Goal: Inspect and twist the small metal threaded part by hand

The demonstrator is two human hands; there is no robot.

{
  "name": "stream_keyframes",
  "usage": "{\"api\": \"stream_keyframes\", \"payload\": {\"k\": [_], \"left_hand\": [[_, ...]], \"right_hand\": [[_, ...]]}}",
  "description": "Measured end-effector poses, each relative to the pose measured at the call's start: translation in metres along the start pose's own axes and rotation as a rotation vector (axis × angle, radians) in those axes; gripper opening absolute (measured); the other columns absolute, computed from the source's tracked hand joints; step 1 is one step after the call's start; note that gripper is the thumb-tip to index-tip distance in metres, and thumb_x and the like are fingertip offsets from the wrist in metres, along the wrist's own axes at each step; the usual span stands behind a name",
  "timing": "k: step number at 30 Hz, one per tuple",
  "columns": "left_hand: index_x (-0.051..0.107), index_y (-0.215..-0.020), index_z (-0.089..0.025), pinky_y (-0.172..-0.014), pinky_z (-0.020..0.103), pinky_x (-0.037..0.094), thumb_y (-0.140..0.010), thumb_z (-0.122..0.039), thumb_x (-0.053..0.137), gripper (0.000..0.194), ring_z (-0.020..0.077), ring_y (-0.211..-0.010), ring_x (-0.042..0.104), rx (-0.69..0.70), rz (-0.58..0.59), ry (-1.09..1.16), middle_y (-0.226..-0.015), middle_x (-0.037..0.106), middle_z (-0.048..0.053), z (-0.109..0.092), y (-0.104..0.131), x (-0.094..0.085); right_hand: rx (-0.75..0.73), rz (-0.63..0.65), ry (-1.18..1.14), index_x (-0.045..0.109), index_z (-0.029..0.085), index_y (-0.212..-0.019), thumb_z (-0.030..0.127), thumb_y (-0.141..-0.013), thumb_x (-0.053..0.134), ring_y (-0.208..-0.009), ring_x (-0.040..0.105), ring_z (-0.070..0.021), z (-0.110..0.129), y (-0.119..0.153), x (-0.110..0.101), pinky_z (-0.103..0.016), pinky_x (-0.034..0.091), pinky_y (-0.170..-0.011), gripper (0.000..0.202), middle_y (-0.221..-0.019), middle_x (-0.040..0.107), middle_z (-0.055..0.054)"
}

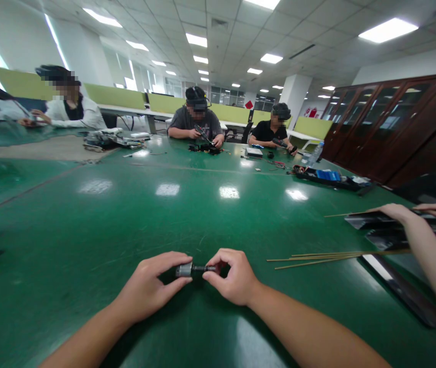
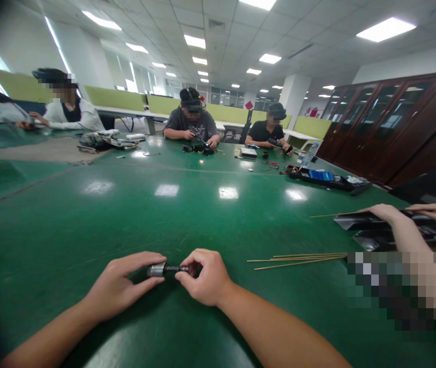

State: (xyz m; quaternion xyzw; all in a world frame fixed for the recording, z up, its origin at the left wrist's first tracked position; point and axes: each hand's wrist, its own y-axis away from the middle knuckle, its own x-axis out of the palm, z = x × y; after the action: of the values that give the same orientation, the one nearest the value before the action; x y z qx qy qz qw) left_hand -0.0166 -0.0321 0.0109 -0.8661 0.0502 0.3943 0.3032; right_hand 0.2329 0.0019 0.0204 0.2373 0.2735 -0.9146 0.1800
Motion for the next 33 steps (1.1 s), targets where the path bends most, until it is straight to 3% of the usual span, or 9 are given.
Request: {"api": "stream_keyframes", "payload": {"k": [10,33], "left_hand": [[0.065,-0.119,-0.031,-0.095,0.030,0.056,-0.083,-0.031,0.075,0.038,0.0169,-0.104,0.069,0.004,-0.029,0.035,-0.114,0.072,0.000,-0.002,-0.009,0.010],[0.065,-0.121,-0.033,-0.097,0.031,0.054,-0.083,-0.033,0.075,0.039,0.0170,-0.107,0.068,0.008,-0.026,-0.016,-0.116,0.071,-0.001,0.008,-0.003,-0.001]], "right_hand": [[0.105,-0.036,-0.083,0.070,0.016,-0.079,0.023,-0.077,0.075,-0.063,0.057,-0.0131,-0.005,-0.001,0.001,-0.024,0.043,-0.062,0.009,-0.068,0.064,0.000],[0.125,-0.053,-0.102,0.070,0.016,-0.079,0.024,-0.077,0.074,-0.061,0.054,-0.0124,-0.003,0.001,0.004,-0.024,0.042,-0.060,0.009,-0.065,0.061,0.001]]}}
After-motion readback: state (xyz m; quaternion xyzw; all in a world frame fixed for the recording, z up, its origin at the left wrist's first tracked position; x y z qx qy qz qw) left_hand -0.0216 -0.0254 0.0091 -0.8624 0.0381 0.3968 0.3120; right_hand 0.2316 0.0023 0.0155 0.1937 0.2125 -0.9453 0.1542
